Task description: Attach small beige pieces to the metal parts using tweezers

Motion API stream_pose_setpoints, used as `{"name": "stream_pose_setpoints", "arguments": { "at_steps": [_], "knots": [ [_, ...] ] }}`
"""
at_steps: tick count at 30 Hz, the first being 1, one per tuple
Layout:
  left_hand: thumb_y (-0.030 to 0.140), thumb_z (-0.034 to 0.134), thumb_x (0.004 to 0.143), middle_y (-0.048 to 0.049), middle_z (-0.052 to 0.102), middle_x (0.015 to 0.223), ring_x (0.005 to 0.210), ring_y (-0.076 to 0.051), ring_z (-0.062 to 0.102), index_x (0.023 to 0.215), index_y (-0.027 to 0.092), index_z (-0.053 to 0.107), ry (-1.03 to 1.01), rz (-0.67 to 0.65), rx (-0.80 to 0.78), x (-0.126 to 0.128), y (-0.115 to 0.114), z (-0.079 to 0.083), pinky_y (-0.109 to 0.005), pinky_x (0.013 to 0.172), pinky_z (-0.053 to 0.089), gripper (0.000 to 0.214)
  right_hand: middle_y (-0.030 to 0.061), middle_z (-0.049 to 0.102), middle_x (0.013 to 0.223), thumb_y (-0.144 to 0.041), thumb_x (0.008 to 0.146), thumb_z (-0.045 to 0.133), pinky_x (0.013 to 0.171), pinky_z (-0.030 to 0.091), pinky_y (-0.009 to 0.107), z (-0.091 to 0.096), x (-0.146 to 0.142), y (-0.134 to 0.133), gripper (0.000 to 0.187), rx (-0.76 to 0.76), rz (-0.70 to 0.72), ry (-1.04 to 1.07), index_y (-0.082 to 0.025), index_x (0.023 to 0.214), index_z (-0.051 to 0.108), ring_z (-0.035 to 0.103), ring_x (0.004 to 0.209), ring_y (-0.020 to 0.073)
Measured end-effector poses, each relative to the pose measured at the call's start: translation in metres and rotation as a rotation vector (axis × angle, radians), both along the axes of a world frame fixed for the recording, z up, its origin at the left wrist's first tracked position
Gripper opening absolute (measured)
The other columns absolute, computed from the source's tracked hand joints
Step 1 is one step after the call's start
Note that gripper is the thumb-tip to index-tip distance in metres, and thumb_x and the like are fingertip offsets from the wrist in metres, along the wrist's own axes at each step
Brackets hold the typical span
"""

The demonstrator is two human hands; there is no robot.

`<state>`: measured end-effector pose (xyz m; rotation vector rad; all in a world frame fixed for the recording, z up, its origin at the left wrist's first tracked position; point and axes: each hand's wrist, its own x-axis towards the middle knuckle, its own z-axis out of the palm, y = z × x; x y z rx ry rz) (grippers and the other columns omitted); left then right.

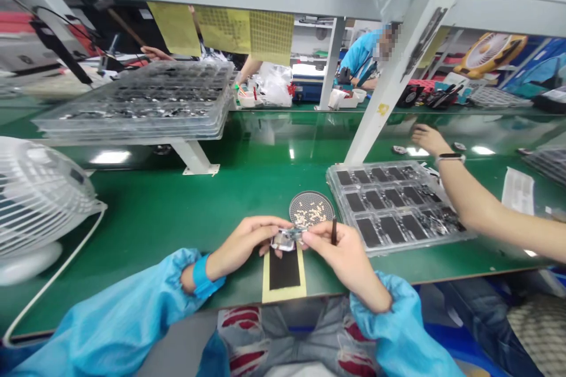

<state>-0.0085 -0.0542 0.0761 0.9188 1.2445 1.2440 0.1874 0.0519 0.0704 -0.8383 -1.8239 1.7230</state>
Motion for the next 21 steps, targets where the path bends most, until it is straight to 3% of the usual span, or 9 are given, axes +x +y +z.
{"name": "stream_pose_setpoints", "arguments": {
  "at_steps": [3, 6, 10, 15, 21],
  "knots": [
    [0.037, 0.062, 0.087, -0.0072, 0.072, 0.08, 0.057, -0.011, 0.054, 0.111, 0.014, 0.075, 0.07, 0.047, 0.018, -0.002, -0.002, 0.003, -0.022, 0.055, 0.037, 0.036, 0.0041, 0.07, 0.066, -0.046, 0.083, 0.076, 0.057, 0.047, 0.022, -0.003, -0.002, -0.008, 0.033, 0.028, 0.06, -0.057, -0.014, 0.074, 0.07, 0.061, 0.059, 0.0125],
    [0.035, 0.063, 0.087, -0.0054, 0.074, 0.09, 0.06, -0.01, 0.049, 0.111, 0.018, 0.076, 0.116, 0.076, 0.025, -0.002, -0.004, 0.004, -0.022, 0.059, 0.039, 0.032, 0.0037, 0.071, 0.067, -0.046, 0.081, 0.077, 0.062, 0.047, 0.023, -0.008, -0.009, -0.015, 0.033, 0.053, 0.033, -0.091, -0.014, 0.074, 0.07, 0.063, 0.062, 0.0132],
    [0.034, 0.065, 0.087, -0.0067, 0.074, 0.107, 0.074, -0.013, 0.058, 0.114, 0.019, 0.074, 0.101, 0.08, 0.049, -0.001, -0.006, 0.003, -0.023, 0.065, 0.043, 0.032, 0.0037, 0.07, 0.068, -0.047, 0.083, 0.075, 0.065, 0.048, 0.024, -0.012, -0.015, -0.015, 0.034, 0.085, -0.021, -0.092, -0.014, 0.074, 0.071, 0.064, 0.065, 0.0143],
    [0.034, 0.07, 0.085, -0.0097, 0.072, 0.106, 0.087, -0.019, 0.063, 0.124, 0.016, 0.068, 0.08, 0.059, 0.089, 0.001, -0.008, 0.0, -0.028, 0.082, 0.048, 0.043, 0.0031, 0.069, 0.066, -0.048, 0.084, 0.073, 0.063, 0.047, 0.024, -0.012, -0.014, -0.011, 0.036, 0.097, -0.047, -0.079, -0.014, 0.072, 0.071, 0.061, 0.062, 0.0133],
    [0.031, 0.075, 0.081, -0.001, 0.067, 0.083, 0.063, -0.012, 0.046, 0.126, 0.023, 0.067, 0.384, 0.08, 0.123, 0.003, -0.009, -0.005, -0.024, 0.061, 0.04, 0.046, 0.0001, 0.058, 0.054, -0.052, 0.084, 0.072, 0.051, 0.036, 0.023, -0.012, -0.016, -0.009, 0.041, 0.038, -0.023, -0.088, -0.014, 0.068, 0.068, 0.047, 0.05, 0.0099]
  ]
}}
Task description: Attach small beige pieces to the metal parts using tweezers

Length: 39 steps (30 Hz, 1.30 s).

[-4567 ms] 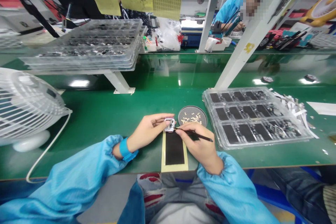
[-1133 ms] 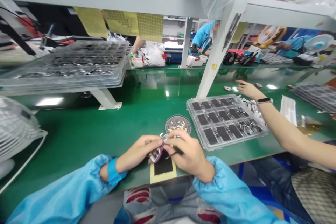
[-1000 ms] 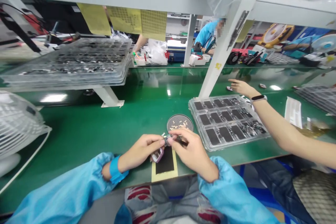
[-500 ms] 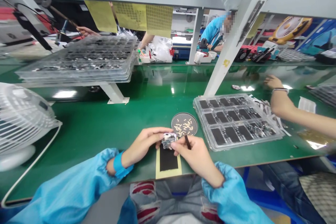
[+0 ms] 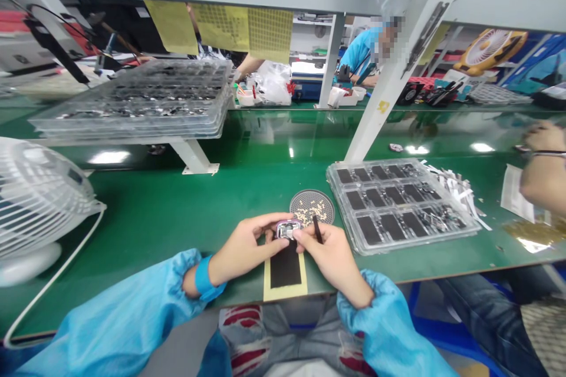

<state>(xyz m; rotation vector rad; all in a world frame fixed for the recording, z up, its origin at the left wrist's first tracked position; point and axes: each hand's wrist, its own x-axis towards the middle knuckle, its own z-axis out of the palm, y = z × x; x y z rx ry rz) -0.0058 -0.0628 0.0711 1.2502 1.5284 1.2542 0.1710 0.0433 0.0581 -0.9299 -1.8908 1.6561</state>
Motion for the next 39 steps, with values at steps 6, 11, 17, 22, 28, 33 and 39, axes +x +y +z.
{"name": "stream_pose_setpoints", "arguments": {
  "at_steps": [6, 11, 17, 22, 28, 33, 39],
  "knots": [
    [0.031, 0.073, 0.084, -0.0006, 0.072, 0.093, 0.066, -0.012, 0.05, 0.122, 0.026, 0.07, 0.102, 0.049, 0.086, -0.002, 0.001, -0.002, -0.026, 0.066, 0.046, 0.039, 0.0018, 0.062, 0.069, -0.047, 0.084, 0.073, 0.065, 0.044, 0.024, -0.003, -0.006, -0.001, 0.035, 0.069, -0.054, 0.032, -0.015, 0.074, 0.063, 0.056, 0.066, 0.0126],
    [0.03, 0.078, 0.081, -0.0075, 0.074, 0.108, 0.092, -0.021, 0.069, 0.122, 0.018, 0.069, -0.334, -0.003, 0.038, 0.0, 0.004, -0.002, -0.034, 0.089, 0.056, 0.044, 0.0032, 0.065, 0.093, -0.04, 0.081, 0.077, 0.076, 0.053, 0.026, -0.006, -0.013, -0.009, 0.034, 0.049, -0.101, 0.192, -0.018, 0.1, 0.059, 0.064, 0.084, 0.0159],
    [0.028, 0.078, 0.081, -0.0109, 0.07, 0.113, 0.097, -0.022, 0.069, 0.115, 0.016, 0.072, -0.438, -0.004, 0.103, 0.003, 0.007, -0.002, -0.034, 0.089, 0.059, 0.037, 0.0045, 0.068, 0.089, -0.041, 0.081, 0.078, 0.075, 0.057, 0.03, -0.005, -0.021, -0.011, 0.034, -0.039, -0.058, 0.228, -0.017, 0.1, 0.063, 0.066, 0.078, 0.0174],
    [0.031, 0.072, 0.085, -0.0096, 0.065, 0.112, 0.099, -0.022, 0.066, 0.111, 0.02, 0.074, -0.144, 0.065, 0.154, 0.003, 0.006, -0.003, -0.033, 0.087, 0.057, 0.028, 0.003, 0.064, 0.074, -0.044, 0.079, 0.077, 0.062, 0.045, 0.026, -0.005, -0.026, -0.006, 0.032, 0.07, -0.055, 0.137, -0.015, 0.082, 0.064, 0.058, 0.066, 0.0146],
    [0.034, 0.068, 0.088, -0.007, 0.072, 0.096, 0.092, -0.022, 0.066, 0.106, 0.019, 0.075, -0.021, 0.082, 0.053, 0.004, 0.004, -0.005, -0.035, 0.088, 0.053, 0.024, 0.0, 0.056, 0.066, -0.045, 0.08, 0.073, 0.055, 0.036, 0.025, -0.008, -0.03, -0.006, 0.033, 0.125, -0.08, 0.139, -0.016, 0.076, 0.057, 0.047, 0.058, 0.0122],
    [0.032, 0.068, 0.088, -0.0068, 0.073, 0.096, 0.087, -0.02, 0.065, 0.101, 0.02, 0.076, 0.026, 0.147, 0.113, 0.007, 0.004, -0.009, -0.03, 0.079, 0.051, 0.02, 0.0012, 0.057, 0.068, -0.044, 0.08, 0.073, 0.057, 0.037, 0.026, -0.01, -0.034, -0.01, 0.033, 0.138, -0.124, 0.18, -0.016, 0.076, 0.057, 0.048, 0.06, 0.0127],
    [0.028, 0.064, 0.09, -0.0047, 0.072, 0.091, 0.08, -0.017, 0.063, 0.101, 0.02, 0.075, 0.105, 0.19, 0.179, 0.011, 0.002, -0.011, -0.027, 0.072, 0.049, 0.018, 0.0003, 0.056, 0.065, -0.043, 0.08, 0.073, 0.055, 0.037, 0.025, -0.009, -0.037, -0.012, 0.031, 0.141, -0.13, 0.207, -0.016, 0.076, 0.058, 0.047, 0.058, 0.0124]
  ]
}}
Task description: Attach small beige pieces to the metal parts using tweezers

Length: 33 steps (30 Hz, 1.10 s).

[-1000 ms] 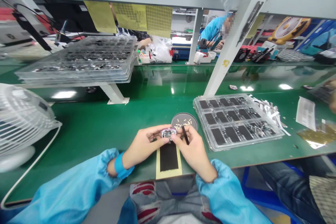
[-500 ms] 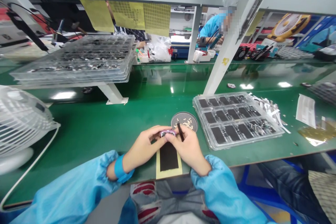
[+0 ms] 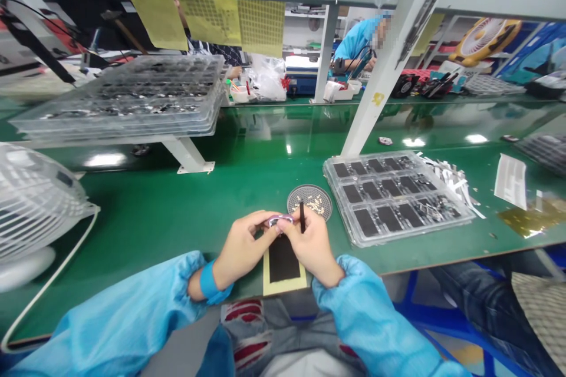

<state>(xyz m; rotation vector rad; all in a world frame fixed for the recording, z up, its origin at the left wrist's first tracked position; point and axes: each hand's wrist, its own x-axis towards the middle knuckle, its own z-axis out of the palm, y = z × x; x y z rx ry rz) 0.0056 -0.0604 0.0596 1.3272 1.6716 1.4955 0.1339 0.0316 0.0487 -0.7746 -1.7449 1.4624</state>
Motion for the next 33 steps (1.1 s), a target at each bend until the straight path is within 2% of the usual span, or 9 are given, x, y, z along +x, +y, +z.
{"name": "stream_pose_setpoints", "arguments": {
  "at_steps": [3, 7, 10, 14, 20, 25, 30, 33],
  "knots": [
    [0.029, 0.064, 0.09, -0.0054, 0.072, 0.092, 0.081, -0.017, 0.063, 0.103, 0.019, 0.074, -0.006, 0.01, -0.001, -0.001, 0.002, -0.004, -0.028, 0.074, 0.049, 0.019, -0.0001, 0.057, 0.065, -0.043, 0.079, 0.074, 0.055, 0.039, 0.024, -0.001, -0.001, 0.003, 0.031, 0.012, 0.006, -0.007, -0.016, 0.076, 0.058, 0.048, 0.058, 0.0124],
    [0.034, 0.067, 0.088, -0.0073, 0.073, 0.096, 0.082, -0.019, 0.064, 0.104, 0.017, 0.073, -0.152, -0.032, -0.058, -0.005, 0.006, -0.007, -0.03, 0.074, 0.05, 0.024, 0.0006, 0.059, 0.069, -0.044, 0.079, 0.075, 0.057, 0.041, 0.025, 0.003, 0.005, 0.011, 0.031, 0.093, 0.03, -0.134, -0.016, 0.08, 0.062, 0.052, 0.062, 0.0134],
    [0.03, 0.065, 0.087, -0.0048, 0.07, 0.089, 0.073, -0.016, 0.059, 0.101, 0.018, 0.073, -0.027, -0.03, -0.06, -0.007, 0.007, -0.005, -0.027, 0.068, 0.047, 0.019, 0.0029, 0.065, 0.083, -0.043, 0.087, 0.071, 0.065, 0.047, 0.027, 0.014, 0.013, 0.018, 0.028, 0.229, 0.001, -0.191, -0.017, 0.096, 0.066, 0.058, 0.071, 0.0154],
    [0.022, 0.062, 0.088, -0.0018, 0.065, 0.084, 0.07, -0.014, 0.054, 0.101, 0.022, 0.074, 0.183, -0.036, -0.027, -0.008, 0.004, -0.001, -0.026, 0.066, 0.044, 0.018, 0.0065, 0.066, 0.091, -0.036, 0.096, 0.061, 0.081, 0.05, 0.033, 0.028, 0.021, 0.025, 0.019, 0.52, 0.109, -0.155, -0.019, 0.091, 0.069, 0.062, 0.088, 0.0195],
    [0.019, 0.061, 0.088, -0.0016, 0.066, 0.087, 0.078, -0.015, 0.056, 0.105, 0.022, 0.073, 0.214, -0.059, -0.028, -0.011, 0.003, -0.001, -0.026, 0.068, 0.043, 0.021, 0.0067, 0.065, 0.093, -0.031, 0.095, 0.064, 0.079, 0.052, 0.034, 0.019, 0.024, 0.028, 0.013, 0.703, 0.212, -0.144, -0.021, 0.097, 0.07, 0.062, 0.088, 0.0191],
    [0.015, 0.06, 0.087, -0.002, 0.067, 0.091, 0.082, -0.015, 0.058, 0.106, 0.021, 0.072, 0.227, -0.071, -0.031, -0.012, 0.003, 0.0, -0.027, 0.074, 0.044, 0.023, 0.0053, 0.065, 0.097, -0.026, 0.098, 0.06, 0.082, 0.053, 0.032, 0.014, 0.025, 0.028, 0.012, 0.771, 0.241, -0.166, -0.024, 0.104, 0.07, 0.063, 0.092, 0.0179],
    [0.017, 0.059, 0.089, -0.0022, 0.065, 0.088, 0.08, -0.016, 0.058, 0.108, 0.022, 0.073, 0.238, -0.076, -0.042, -0.013, 0.004, 0.001, -0.027, 0.073, 0.044, 0.024, 0.007, 0.062, 0.1, -0.028, 0.1, 0.055, 0.082, 0.052, 0.032, 0.018, 0.024, 0.03, 0.012, 0.763, 0.309, -0.289, -0.022, 0.104, 0.064, 0.061, 0.093, 0.0193],
    [0.019, 0.058, 0.091, -0.0019, 0.066, 0.088, 0.079, -0.015, 0.058, 0.106, 0.023, 0.073, 0.216, -0.065, -0.044, -0.015, 0.004, 0.0, -0.027, 0.071, 0.044, 0.022, 0.0072, 0.061, 0.099, -0.026, 0.101, 0.051, 0.08, 0.051, 0.032, 0.022, 0.021, 0.034, 0.011, 0.731, 0.344, -0.288, -0.021, 0.102, 0.06, 0.06, 0.091, 0.0191]
  ]
}}
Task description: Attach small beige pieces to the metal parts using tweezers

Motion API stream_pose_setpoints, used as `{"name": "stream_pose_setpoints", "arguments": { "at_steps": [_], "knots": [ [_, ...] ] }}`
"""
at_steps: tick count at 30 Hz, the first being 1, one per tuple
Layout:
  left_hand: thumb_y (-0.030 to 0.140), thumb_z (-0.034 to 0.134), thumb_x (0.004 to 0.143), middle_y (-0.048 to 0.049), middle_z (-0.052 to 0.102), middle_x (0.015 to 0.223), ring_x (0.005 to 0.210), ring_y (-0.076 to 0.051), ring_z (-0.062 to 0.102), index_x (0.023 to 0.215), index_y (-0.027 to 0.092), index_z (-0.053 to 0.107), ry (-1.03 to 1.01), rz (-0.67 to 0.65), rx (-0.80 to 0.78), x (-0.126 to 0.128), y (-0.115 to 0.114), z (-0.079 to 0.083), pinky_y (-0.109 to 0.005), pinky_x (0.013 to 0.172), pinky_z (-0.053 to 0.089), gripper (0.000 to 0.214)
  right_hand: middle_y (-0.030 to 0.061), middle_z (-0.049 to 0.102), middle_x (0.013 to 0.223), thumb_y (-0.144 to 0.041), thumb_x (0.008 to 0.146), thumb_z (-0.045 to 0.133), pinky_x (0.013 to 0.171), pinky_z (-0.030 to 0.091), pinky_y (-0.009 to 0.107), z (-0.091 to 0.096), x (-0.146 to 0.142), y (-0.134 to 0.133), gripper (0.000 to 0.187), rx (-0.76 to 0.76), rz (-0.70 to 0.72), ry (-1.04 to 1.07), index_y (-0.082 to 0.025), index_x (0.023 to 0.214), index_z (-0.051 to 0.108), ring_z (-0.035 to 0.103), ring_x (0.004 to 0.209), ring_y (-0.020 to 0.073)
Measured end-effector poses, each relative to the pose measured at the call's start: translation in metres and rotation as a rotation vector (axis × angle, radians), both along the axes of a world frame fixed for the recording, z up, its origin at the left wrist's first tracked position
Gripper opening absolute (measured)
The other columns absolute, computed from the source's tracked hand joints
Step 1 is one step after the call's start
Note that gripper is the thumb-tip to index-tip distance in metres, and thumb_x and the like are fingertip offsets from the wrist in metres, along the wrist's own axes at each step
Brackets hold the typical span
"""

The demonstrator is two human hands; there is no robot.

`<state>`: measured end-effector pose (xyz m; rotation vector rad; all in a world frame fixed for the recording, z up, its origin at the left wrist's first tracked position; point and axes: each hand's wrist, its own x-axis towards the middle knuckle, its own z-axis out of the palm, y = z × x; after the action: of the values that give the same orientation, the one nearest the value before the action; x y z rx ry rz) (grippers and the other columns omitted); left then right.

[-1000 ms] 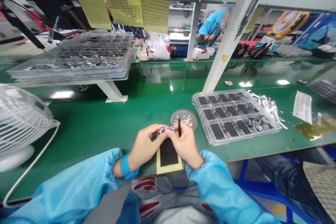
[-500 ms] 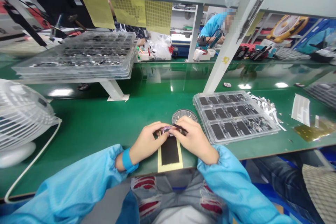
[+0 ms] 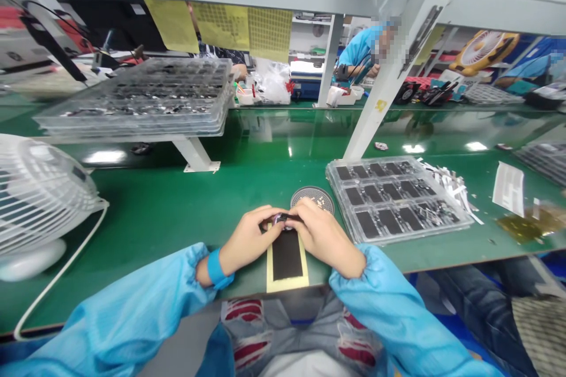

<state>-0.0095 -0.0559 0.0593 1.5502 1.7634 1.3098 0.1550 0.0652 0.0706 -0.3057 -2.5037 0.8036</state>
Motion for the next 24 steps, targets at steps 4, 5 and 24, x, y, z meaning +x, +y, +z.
{"name": "stream_pose_setpoints", "arguments": {
  "at_steps": [4, 5, 24],
  "knots": [
    [0.02, 0.059, 0.089, -0.0017, 0.069, 0.094, 0.08, -0.015, 0.059, 0.109, 0.023, 0.072, -0.027, 0.039, -0.018, -0.004, 0.002, -0.005, -0.026, 0.069, 0.044, 0.024, 0.0071, 0.06, 0.095, -0.027, 0.101, 0.049, 0.079, 0.049, 0.033, 0.0, 0.001, 0.015, 0.014, 0.061, -0.21, 0.012, -0.019, 0.098, 0.06, 0.061, 0.087, 0.0195],
    [0.02, 0.059, 0.089, -0.0015, 0.069, 0.094, 0.079, -0.015, 0.059, 0.111, 0.023, 0.071, -0.031, 0.046, -0.027, -0.005, 0.003, -0.006, -0.026, 0.069, 0.044, 0.025, 0.0077, 0.06, 0.094, -0.028, 0.102, 0.047, 0.077, 0.049, 0.034, 0.0, 0.002, 0.019, 0.017, 0.114, -0.292, -0.035, -0.019, 0.098, 0.062, 0.061, 0.084, 0.0201],
    [0.033, 0.062, 0.09, -0.0048, 0.073, 0.1, 0.077, -0.017, 0.06, 0.112, 0.02, 0.07, -0.231, -0.02, -0.1, -0.004, 0.008, -0.003, -0.028, 0.069, 0.046, 0.028, 0.0063, 0.063, 0.095, -0.028, 0.095, 0.06, 0.081, 0.049, 0.033, -0.011, -0.003, -0.012, 0.009, -0.173, -0.262, 0.213, -0.02, 0.099, 0.064, 0.06, 0.09, 0.0202]
  ]
}}
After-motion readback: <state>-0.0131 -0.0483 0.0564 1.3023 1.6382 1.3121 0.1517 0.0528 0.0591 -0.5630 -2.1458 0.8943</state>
